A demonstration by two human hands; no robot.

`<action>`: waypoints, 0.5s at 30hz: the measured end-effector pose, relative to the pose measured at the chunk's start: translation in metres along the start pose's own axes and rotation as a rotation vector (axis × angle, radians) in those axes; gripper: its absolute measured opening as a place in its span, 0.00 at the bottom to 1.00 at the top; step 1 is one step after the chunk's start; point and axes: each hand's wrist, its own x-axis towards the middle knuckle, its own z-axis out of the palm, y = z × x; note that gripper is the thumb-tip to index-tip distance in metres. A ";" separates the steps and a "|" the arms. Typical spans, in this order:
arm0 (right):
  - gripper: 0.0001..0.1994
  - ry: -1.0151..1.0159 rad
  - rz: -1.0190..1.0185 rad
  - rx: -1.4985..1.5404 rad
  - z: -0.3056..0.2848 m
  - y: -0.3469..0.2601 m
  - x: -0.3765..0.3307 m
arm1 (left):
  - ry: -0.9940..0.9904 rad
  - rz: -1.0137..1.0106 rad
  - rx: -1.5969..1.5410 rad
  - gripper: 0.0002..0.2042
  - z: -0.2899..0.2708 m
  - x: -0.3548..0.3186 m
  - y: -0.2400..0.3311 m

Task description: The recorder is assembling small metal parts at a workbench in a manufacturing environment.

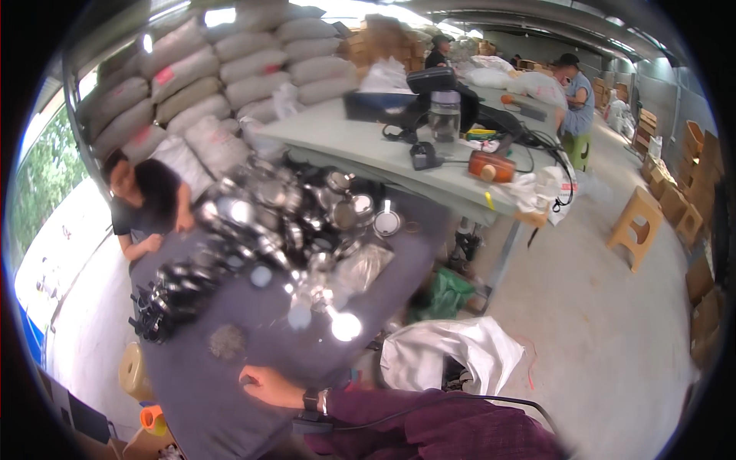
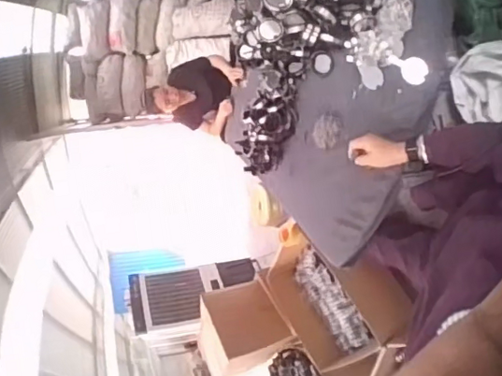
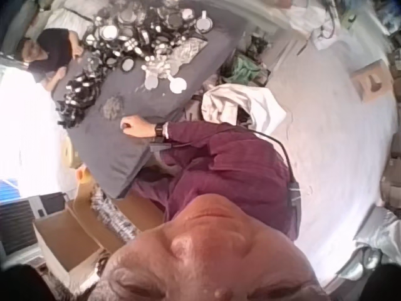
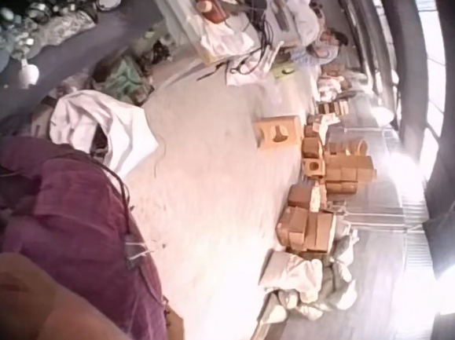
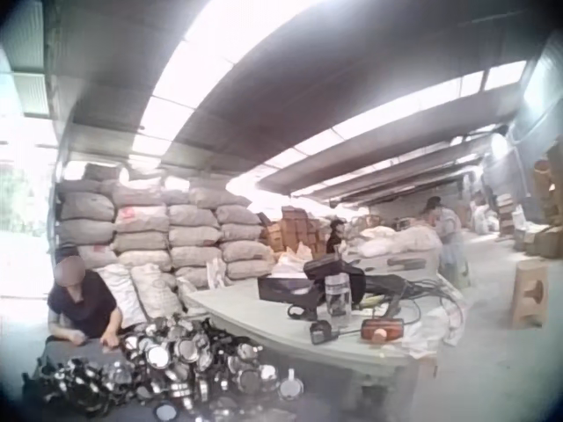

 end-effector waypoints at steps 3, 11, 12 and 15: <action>0.09 -0.049 0.066 0.000 -0.003 -0.002 0.001 | 0.000 -0.058 -0.003 0.09 -0.016 -0.024 -0.012; 0.08 -0.057 -0.008 -0.054 -0.001 -0.003 0.000 | -0.011 -0.193 -0.003 0.09 -0.065 -0.090 -0.025; 0.08 -0.060 -0.006 -0.051 -0.001 -0.002 0.000 | -0.013 -0.206 -0.004 0.09 -0.070 -0.098 -0.024; 0.08 -0.064 -0.023 -0.050 -0.003 -0.002 0.001 | -0.021 -0.242 -0.009 0.09 -0.087 -0.121 -0.020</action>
